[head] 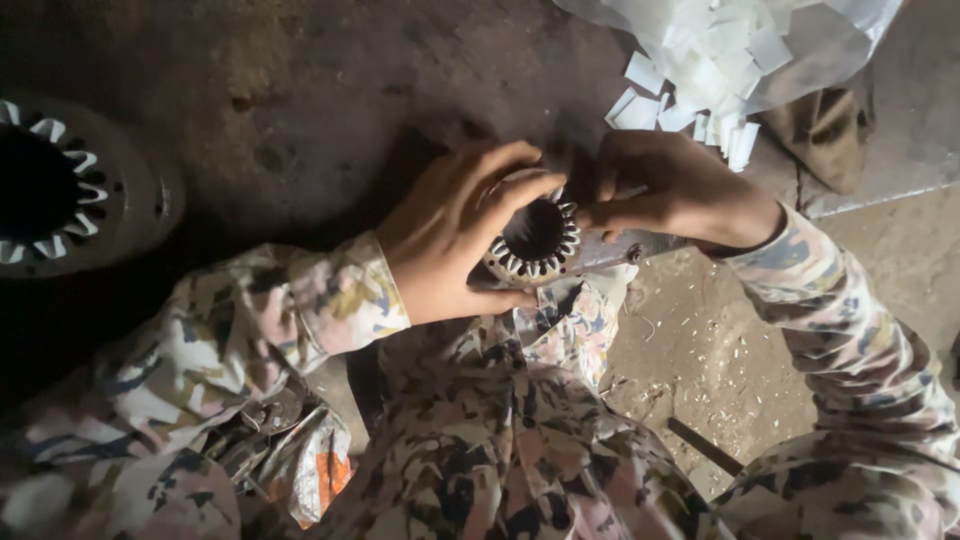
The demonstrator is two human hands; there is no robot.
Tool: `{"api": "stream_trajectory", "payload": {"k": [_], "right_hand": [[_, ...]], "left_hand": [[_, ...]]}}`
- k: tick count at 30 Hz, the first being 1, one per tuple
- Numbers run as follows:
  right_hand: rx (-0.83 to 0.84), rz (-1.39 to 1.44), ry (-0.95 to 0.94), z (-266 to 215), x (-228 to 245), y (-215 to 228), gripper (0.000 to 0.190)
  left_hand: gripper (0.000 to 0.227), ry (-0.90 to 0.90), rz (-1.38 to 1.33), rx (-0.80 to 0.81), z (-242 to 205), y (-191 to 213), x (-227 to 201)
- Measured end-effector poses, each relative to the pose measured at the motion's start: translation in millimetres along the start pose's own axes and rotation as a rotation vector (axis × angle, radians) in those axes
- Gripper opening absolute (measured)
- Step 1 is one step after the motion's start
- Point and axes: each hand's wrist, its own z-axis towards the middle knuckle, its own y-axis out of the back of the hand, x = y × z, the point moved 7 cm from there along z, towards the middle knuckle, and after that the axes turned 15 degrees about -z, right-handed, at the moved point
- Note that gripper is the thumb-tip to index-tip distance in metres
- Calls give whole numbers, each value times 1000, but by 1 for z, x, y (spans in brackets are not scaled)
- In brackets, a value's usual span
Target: The person inserts small white rectangular pieces into the slots of a cylindrical motor stator. They handle the stator with both hands, rotate it to access different slots, and place the pieces one by one until the stator is filled.
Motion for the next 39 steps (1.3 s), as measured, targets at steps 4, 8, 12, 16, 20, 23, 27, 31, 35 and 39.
{"api": "stream_trajectory", "payload": {"k": [4, 8, 12, 16, 20, 23, 27, 31, 35, 39], "right_hand": [[7, 69, -195, -5, -10, -6, 21], [-110, -26, -85, -13, 1, 11, 20], [-369, -428, -62, -28, 11, 37, 15], [-470, -594, -159, -39, 7, 46, 24], [-495, -690, -42, -41, 19, 34, 35], [-512, -670, -57, -43, 19, 29, 34], [-480, -512, -145, -43, 2, 31, 23], [-475, -466, -150, -50, -7, 37, 17], [-575, -444, -104, -60, 4, 41, 14], [-723, -307, -110, -70, 37, 34, 10]], "left_hand": [[110, 27, 75, 94, -5, 1, 0], [104, 43, -57, 70, 0, 6, 4], [105, 84, -215, 149, 4, 13, 9], [109, 111, -158, 210, 5, 11, 14], [122, 35, 110, 149, 5, 12, 9], [110, 107, 43, 144, 5, 13, 13], [110, 148, -182, 199, 9, 19, 16], [107, 114, -238, 255, 13, 27, 10], [92, -106, -76, 119, 21, 38, -6], [50, -206, -123, -17, 21, 51, -14]]}}
